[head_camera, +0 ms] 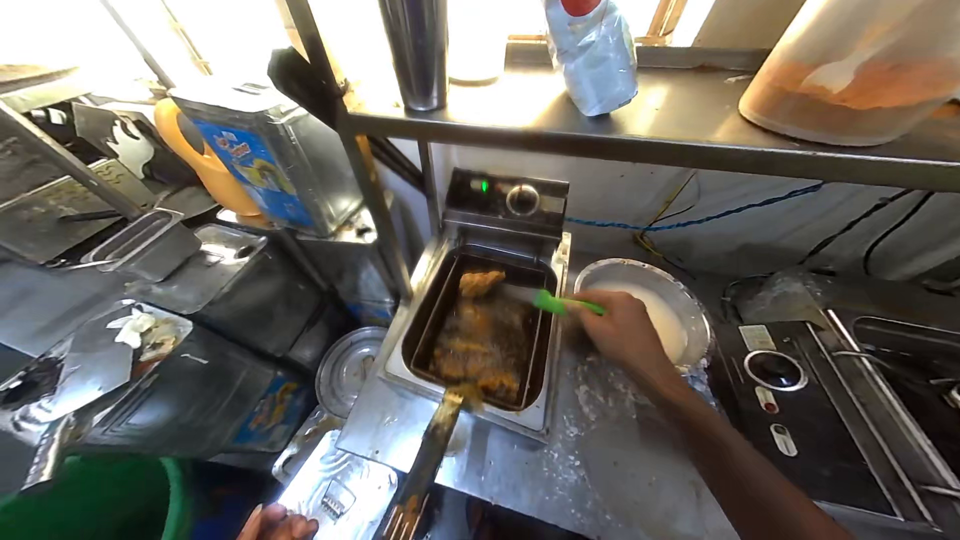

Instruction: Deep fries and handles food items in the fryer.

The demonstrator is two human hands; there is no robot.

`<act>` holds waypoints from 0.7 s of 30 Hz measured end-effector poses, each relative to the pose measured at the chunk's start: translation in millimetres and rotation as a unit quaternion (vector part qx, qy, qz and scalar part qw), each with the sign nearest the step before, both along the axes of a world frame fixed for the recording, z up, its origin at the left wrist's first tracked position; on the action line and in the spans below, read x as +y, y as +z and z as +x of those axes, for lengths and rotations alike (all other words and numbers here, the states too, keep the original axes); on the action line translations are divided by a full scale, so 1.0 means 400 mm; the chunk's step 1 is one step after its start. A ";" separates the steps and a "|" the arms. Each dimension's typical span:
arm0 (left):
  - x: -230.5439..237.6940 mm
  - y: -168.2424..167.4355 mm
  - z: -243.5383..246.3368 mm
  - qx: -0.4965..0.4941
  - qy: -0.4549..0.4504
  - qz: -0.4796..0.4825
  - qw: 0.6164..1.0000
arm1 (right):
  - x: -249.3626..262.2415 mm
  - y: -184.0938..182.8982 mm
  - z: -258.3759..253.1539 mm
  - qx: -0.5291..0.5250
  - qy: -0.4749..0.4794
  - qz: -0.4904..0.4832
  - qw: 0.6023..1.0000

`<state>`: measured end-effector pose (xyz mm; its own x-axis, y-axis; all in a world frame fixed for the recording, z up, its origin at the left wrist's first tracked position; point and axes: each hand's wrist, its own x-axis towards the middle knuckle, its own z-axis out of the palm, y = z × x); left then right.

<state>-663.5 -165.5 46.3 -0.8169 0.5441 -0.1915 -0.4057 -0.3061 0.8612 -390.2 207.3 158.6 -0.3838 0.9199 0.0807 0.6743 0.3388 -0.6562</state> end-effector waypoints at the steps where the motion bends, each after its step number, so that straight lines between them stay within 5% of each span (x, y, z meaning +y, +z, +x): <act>1: 0.001 0.003 0.000 -0.002 0.002 -0.002 1.000 | 0.006 0.000 0.019 0.026 -0.013 -0.035 0.999; 6: 0.010 0.004 -0.008 -0.015 -0.001 0.004 1.000 | 0.012 -0.015 0.103 0.207 -0.071 -0.270 0.938; 10: 0.025 0.012 -0.009 -0.011 -0.014 0.007 1.000 | -0.004 -0.032 0.156 0.263 -0.080 -0.309 0.910; 17: 0.049 0.018 -0.005 -0.026 -0.013 0.006 1.000 | -0.044 -0.106 0.210 0.288 -0.017 -0.179 0.941; 21: 0.061 0.022 -0.002 -0.030 -0.006 -0.005 1.000 | -0.074 -0.189 0.226 0.274 0.032 -0.027 0.961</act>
